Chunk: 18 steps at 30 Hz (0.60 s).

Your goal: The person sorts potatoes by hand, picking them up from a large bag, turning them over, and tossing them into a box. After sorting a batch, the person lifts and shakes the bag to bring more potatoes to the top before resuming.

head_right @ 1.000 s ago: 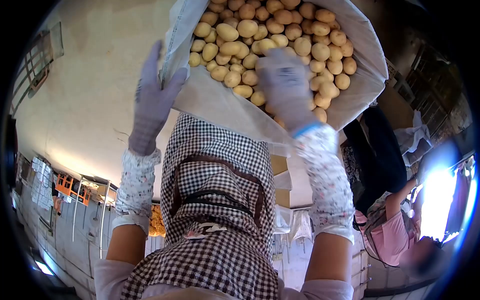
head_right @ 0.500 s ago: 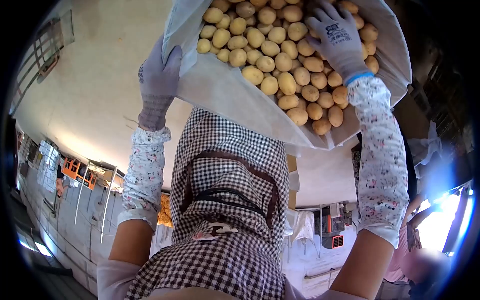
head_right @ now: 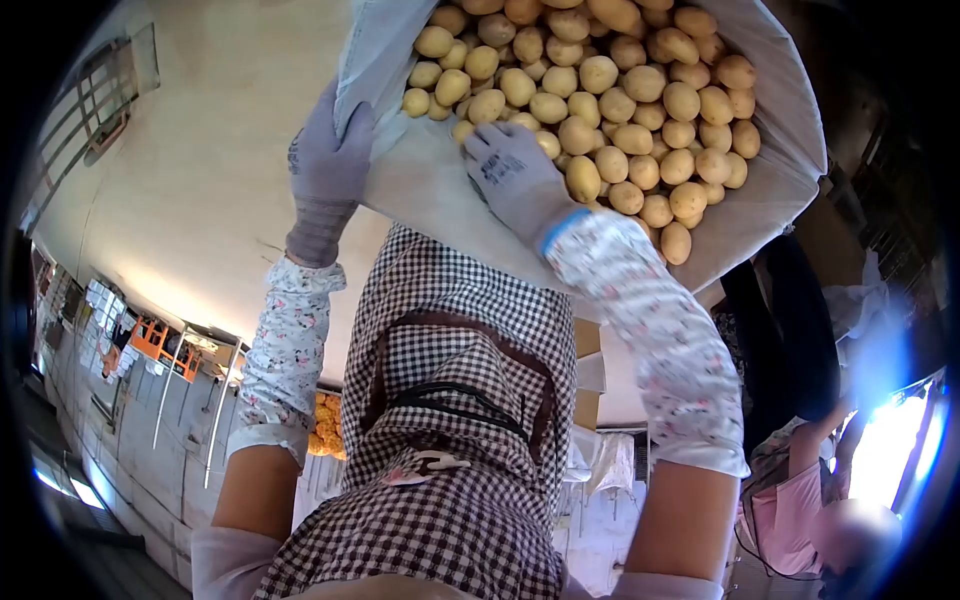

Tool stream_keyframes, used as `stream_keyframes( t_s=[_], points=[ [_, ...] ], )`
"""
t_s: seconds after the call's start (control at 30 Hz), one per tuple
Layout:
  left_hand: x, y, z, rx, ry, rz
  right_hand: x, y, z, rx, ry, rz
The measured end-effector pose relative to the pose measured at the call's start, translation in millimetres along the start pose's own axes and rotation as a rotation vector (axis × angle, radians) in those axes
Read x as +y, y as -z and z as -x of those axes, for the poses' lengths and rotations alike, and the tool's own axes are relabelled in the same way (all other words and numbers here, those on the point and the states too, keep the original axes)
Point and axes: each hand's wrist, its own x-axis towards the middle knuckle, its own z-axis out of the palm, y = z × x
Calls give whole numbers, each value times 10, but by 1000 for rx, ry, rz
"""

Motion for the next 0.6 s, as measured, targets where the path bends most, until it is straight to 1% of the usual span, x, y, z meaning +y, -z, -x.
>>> stream_keyframes(
  t_s=[0.03, 0.1, 0.13, 0.2, 0.23, 0.27, 0.3, 0.33, 0.43, 0.5, 0.53, 0.57, 0.6],
  points=[
    [-7, -44, 6, -1, 0, 0, -16, 145, 16, 0, 0, -1],
    [-35, -132, 6, 54, -13, 50, 24, 384, -34, -241, -207, -194],
    [-26, -134, 15, 51, -11, 53, 153, 353, -25, 228, -270, -161],
    [45, -110, -23, 38, -29, -31, 593, 347, -406, 283, -395, 109],
    [53, -115, -47, 50, -39, -28, 715, 464, -579, 142, -455, 178],
    [35, -135, -23, 63, -52, -12, 843, 399, -724, 47, -458, 271],
    [30, -146, 1, 70, -62, 2, 934, 255, -851, 51, -460, 274],
    [57, -147, -3, 72, -67, 4, 1011, 88, -962, 17, -381, 360],
    [139, -164, -12, 62, -43, 18, 1037, 125, -939, 27, -327, 371],
    [158, -162, -13, 71, -59, 47, 1010, 184, -780, 259, -434, 176],
    [165, -164, -17, 84, -63, 51, 952, 302, -660, 340, -510, -38],
    [176, -174, -9, 82, -71, 42, 864, 360, -471, 537, -507, -384],
    [185, -193, 1, 78, -75, 34, 770, 585, -303, 554, -510, -683]
  ],
)
